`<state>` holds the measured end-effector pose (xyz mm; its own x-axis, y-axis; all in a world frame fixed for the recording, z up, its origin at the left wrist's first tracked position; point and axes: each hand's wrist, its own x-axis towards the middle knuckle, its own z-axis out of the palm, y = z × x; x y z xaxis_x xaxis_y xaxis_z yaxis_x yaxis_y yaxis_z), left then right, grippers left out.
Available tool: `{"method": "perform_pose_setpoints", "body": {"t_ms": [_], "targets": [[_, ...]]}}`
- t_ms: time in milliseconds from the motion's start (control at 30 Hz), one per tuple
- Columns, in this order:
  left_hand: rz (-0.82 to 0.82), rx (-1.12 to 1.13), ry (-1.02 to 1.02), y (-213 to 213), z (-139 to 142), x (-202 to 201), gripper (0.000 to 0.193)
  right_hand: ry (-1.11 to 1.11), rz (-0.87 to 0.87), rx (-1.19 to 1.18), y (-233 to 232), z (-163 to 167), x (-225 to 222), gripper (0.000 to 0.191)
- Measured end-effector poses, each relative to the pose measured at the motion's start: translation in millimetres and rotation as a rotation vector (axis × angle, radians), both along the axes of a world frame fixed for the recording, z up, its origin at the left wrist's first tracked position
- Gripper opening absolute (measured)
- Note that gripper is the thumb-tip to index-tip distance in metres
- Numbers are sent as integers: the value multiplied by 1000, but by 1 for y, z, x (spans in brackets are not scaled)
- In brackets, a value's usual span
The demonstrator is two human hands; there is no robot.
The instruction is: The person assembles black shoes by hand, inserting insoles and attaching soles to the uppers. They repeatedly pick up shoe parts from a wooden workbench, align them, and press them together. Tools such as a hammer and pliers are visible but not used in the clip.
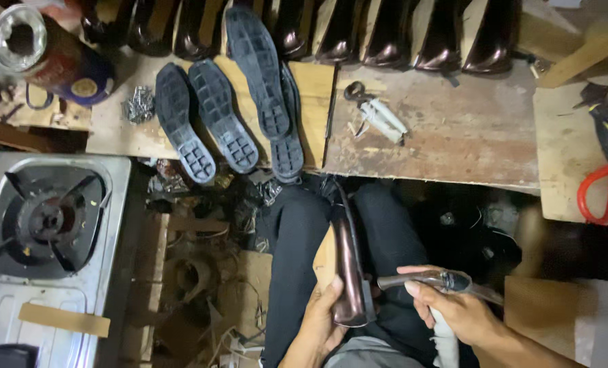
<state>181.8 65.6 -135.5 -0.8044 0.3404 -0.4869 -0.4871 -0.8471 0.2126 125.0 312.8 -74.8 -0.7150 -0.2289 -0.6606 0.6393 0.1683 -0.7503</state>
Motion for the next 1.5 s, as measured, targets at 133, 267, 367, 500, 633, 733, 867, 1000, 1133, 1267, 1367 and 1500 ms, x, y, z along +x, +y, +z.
{"method": "perform_pose_setpoints", "body": {"t_ms": [133,267,367,500,633,733,867,1000,1133,1267,1367,1500], "targets": [[21,-117,-129,4,-14,6,46,46,7,20,-7,-18,8,41],[62,-188,-108,7,-26,8,48,55,59,109,-19,-21,16,38],[57,-218,-90,6,-31,8,52,-12,72,157,-26,-28,15,36],[67,-260,-17,2,-32,1,53,-48,20,166,-27,-37,5,34],[59,-265,-95,3,-29,-4,53,-134,46,83,-15,-26,6,34],[57,-225,-102,4,-29,-4,50,2,72,89,-16,-19,21,36],[81,-218,-40,5,-34,-6,48,184,123,151,-26,-26,29,32],[84,-289,-91,7,-34,-9,50,-21,27,185,-19,-24,25,33],[67,-232,-60,9,-27,-9,50,146,148,163,-9,-21,37,39],[74,-205,-23,8,-24,-10,50,624,213,201,-15,-32,57,31],[74,-222,-14,9,-18,-7,50,426,195,311,-10,-32,66,29],[63,-180,13,8,-8,-11,53,492,208,339,-16,-38,71,36]]}}
